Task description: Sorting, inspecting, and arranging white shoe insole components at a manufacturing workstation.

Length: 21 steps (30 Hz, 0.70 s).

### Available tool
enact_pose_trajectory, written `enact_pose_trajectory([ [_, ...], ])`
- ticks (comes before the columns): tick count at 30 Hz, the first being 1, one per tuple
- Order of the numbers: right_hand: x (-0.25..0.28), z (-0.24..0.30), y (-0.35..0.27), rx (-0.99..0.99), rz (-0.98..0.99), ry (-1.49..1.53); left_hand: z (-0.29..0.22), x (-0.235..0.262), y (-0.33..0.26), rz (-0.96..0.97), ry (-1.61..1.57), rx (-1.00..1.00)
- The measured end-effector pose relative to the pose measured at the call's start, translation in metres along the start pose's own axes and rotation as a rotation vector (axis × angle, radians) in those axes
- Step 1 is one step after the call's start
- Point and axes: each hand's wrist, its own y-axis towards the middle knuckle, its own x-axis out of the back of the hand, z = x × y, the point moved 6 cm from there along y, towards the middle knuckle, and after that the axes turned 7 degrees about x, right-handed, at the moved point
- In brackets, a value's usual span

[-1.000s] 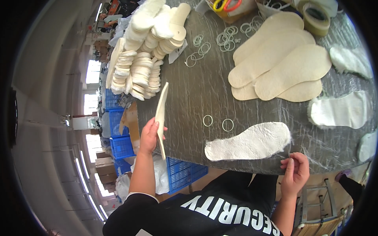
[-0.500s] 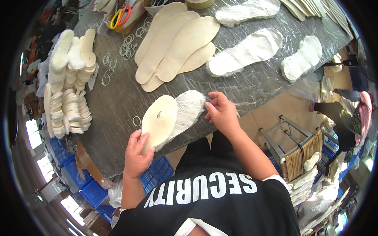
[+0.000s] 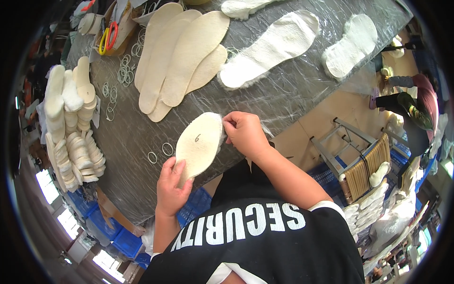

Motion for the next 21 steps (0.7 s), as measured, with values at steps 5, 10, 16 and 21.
enact_pose_trajectory([
  [5,0.004,0.002,-0.001,0.009,-0.038,0.002,-0.005,-0.001,0.006,-0.041,0.042,-0.045],
  [10,0.004,0.003,-0.001,0.023,-0.024,0.032,-0.007,0.001,0.01,-0.051,0.062,-0.039],
  [16,0.004,0.002,-0.001,0.045,-0.03,0.026,-0.009,0.002,0.014,-0.035,0.13,-0.052],
  [21,0.005,0.004,0.0,0.067,-0.032,0.003,-0.008,0.001,0.015,0.009,0.111,-0.035],
])
